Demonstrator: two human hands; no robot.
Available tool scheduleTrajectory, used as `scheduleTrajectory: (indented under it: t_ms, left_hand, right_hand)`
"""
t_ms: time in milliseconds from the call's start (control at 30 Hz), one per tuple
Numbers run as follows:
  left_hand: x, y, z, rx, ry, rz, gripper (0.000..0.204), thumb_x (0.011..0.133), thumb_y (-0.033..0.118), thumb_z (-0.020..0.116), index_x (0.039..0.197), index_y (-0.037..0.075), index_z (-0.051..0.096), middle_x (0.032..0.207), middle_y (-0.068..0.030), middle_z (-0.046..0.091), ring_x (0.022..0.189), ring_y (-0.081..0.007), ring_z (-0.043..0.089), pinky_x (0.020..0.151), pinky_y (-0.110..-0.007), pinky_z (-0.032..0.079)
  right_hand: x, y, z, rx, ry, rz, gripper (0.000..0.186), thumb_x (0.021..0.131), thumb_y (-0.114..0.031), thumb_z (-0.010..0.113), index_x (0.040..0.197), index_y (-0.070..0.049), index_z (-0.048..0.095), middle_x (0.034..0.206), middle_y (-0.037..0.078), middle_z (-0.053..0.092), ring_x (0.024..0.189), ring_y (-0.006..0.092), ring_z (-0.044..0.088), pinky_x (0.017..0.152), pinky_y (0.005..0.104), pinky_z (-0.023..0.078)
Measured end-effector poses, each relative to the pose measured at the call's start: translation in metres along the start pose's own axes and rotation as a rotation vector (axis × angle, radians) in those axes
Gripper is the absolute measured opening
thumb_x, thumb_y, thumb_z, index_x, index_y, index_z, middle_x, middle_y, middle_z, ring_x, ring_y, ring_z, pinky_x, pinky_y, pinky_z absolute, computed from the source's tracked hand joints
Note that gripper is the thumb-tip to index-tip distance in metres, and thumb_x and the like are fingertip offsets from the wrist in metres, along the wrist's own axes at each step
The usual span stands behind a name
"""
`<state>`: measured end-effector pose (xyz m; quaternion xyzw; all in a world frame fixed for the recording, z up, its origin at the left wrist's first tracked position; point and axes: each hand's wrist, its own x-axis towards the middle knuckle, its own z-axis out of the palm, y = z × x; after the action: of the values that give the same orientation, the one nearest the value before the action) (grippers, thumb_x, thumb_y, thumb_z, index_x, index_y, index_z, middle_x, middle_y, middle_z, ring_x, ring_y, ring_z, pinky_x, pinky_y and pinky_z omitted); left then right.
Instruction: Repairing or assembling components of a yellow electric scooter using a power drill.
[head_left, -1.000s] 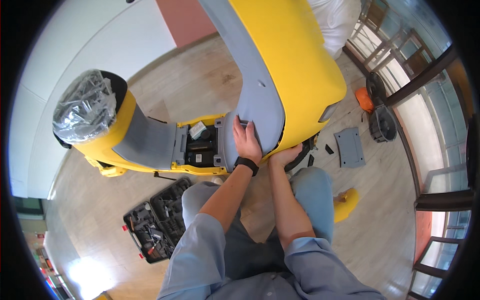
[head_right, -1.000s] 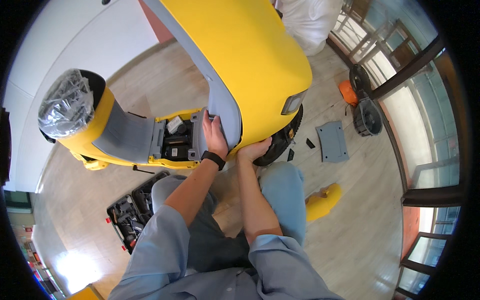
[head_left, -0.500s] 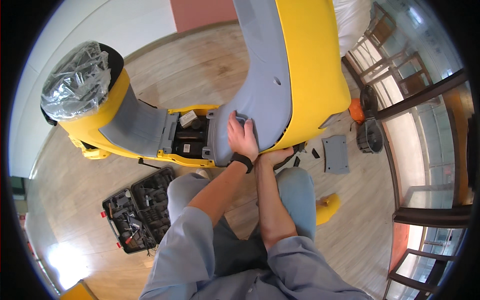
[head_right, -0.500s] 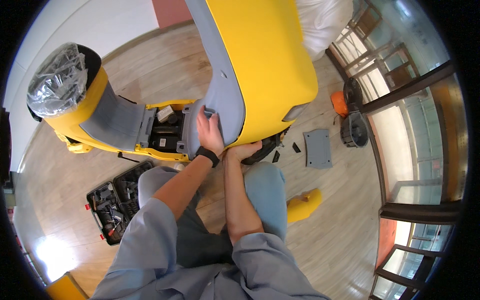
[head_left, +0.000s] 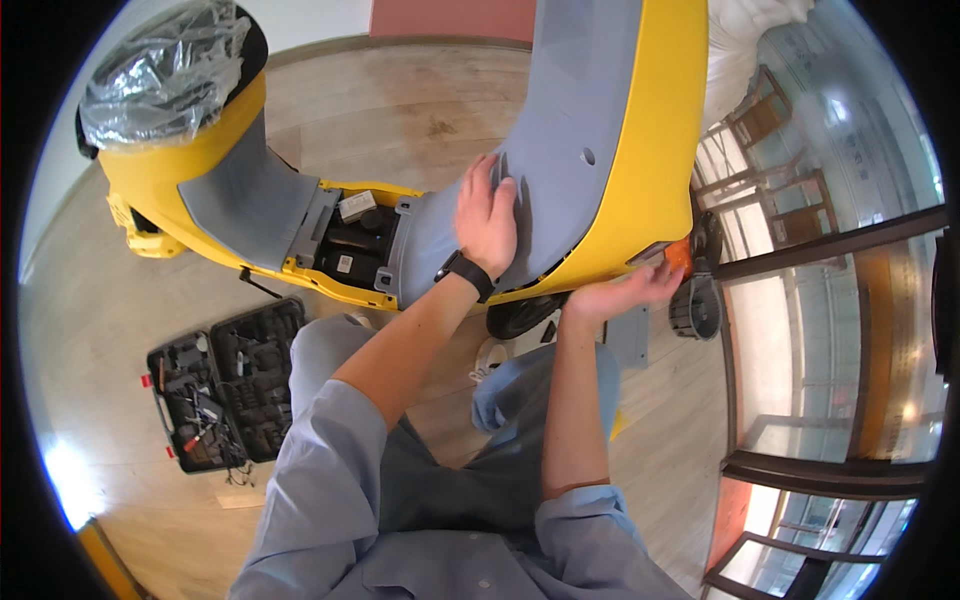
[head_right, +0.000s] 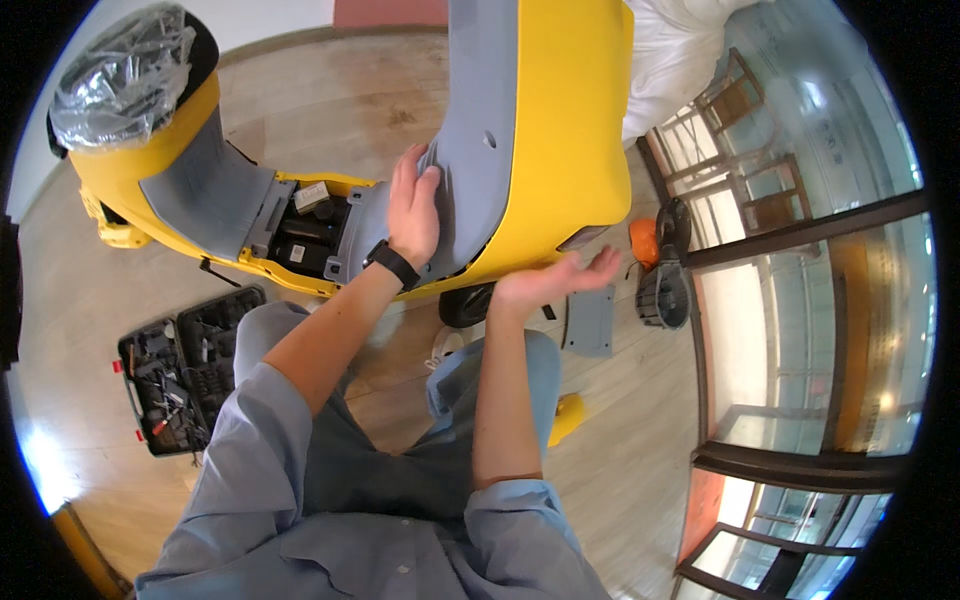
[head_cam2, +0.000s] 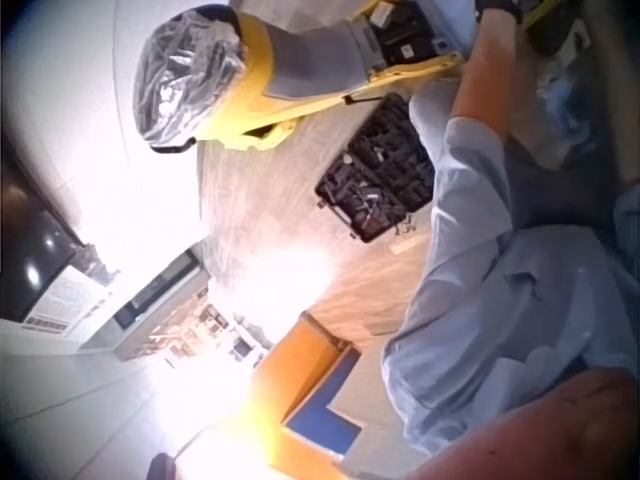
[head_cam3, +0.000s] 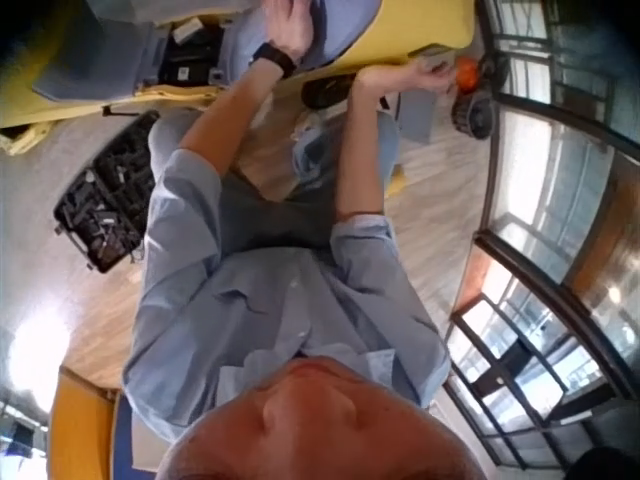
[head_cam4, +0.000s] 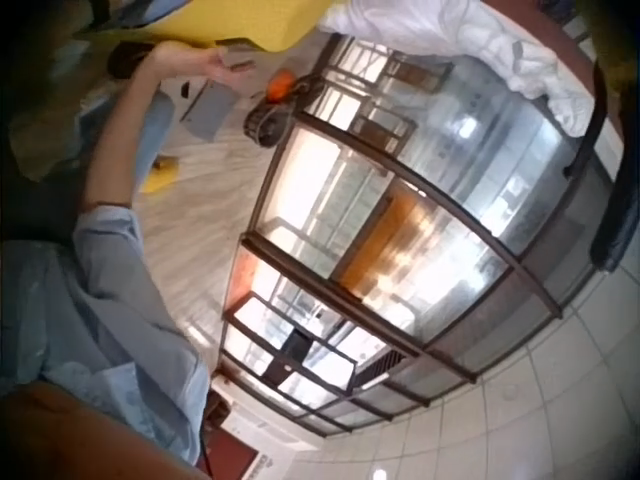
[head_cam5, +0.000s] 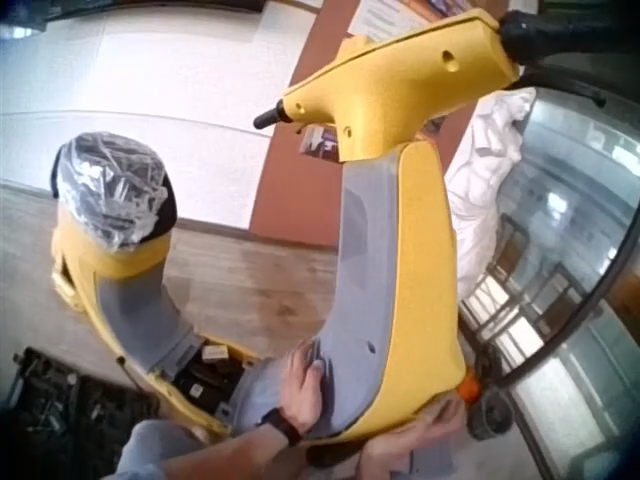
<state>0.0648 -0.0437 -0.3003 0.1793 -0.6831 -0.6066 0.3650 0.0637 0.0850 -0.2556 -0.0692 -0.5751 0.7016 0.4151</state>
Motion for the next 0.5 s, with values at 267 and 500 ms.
scheduleTrajectory:
  t_ms: [267, 500]
  left_hand:
    - [-0.014, 0.022, 0.018, 0.043, -0.089, -0.152, 0.063, 0.095, 0.038, 0.039, 0.149, 0.007, 0.031, 0.156, -0.0115, 0.032, 0.145, -0.0297, 0.026, 0.117, -0.057, 0.010]
    - [-0.014, 0.028, 0.018, 0.025, -0.090, -0.154, 0.066, 0.092, 0.036, 0.042, 0.150, 0.006, 0.029, 0.157, -0.0128, 0.030, 0.146, -0.0307, 0.025, 0.117, -0.057, 0.010]
  right_hand:
    - [-0.006, 0.001, 0.018, -0.164, -0.304, -0.255, 0.075, 0.095, -0.039, 0.040, 0.149, 0.005, 0.014, 0.149, 0.029, 0.023, 0.141, 0.0406, 0.026, 0.114, 0.0498, 0.024]
    - [-0.009, 0.009, 0.023, -0.191, -0.194, -0.282, 0.064, 0.098, -0.036, 0.037, 0.144, 0.004, 0.020, 0.146, 0.027, 0.026, 0.135, 0.0379, 0.033, 0.110, 0.0486, 0.029]
